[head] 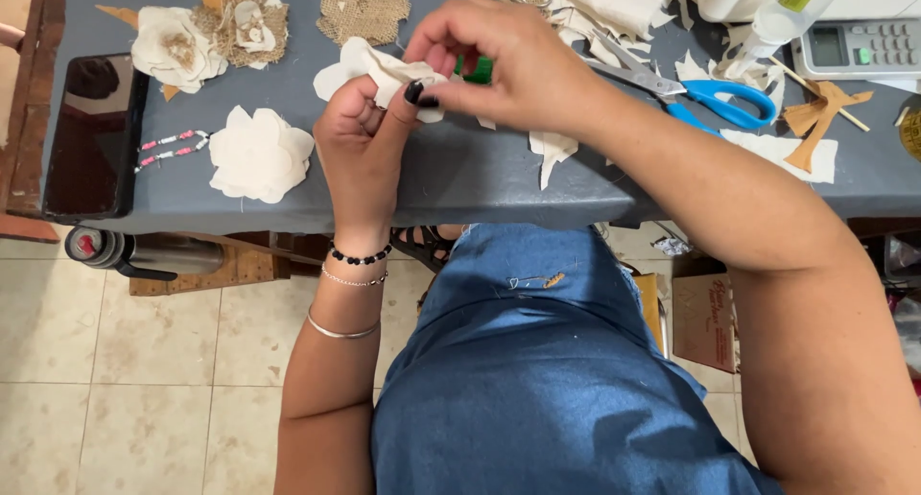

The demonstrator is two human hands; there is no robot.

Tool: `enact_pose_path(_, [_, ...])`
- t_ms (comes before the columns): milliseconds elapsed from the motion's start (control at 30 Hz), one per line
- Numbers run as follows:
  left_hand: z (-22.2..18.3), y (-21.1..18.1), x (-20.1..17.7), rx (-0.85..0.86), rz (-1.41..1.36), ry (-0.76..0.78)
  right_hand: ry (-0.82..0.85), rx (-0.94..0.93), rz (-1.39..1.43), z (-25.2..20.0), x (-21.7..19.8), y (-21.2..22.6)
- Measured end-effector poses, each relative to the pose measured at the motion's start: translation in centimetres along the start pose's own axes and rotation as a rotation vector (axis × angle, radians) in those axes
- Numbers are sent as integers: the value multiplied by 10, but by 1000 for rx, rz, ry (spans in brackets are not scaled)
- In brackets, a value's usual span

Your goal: Assembling decorative flowers by cutting petals from fabric and gluing them together in layers.

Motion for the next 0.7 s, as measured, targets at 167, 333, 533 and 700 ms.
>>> enact_pose_path(167, [0, 5, -1, 17, -92, -2, -53, 141, 150, -7, 4, -25])
enact_pose_path(333, [-2, 4, -2, -4, -109, -63, 34, 282, 339, -9, 8, -33])
enact_pose_path(533, [-2, -1, 0, 34, -61, -27, 39, 258, 419, -13, 19, -41])
enact_pose_path(700, [-2, -11, 5, 55, -29, 29, 37, 318, 438, -17, 20, -42])
Point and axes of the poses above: each hand's wrist, its own z-axis towards the middle knuckle, its own x-axis out of the palm, y = z × x, the point moved 2 cm from there along z, towards the middle knuckle, and after that the axes turned 15 degrees about -z, right-handed, at the moved point
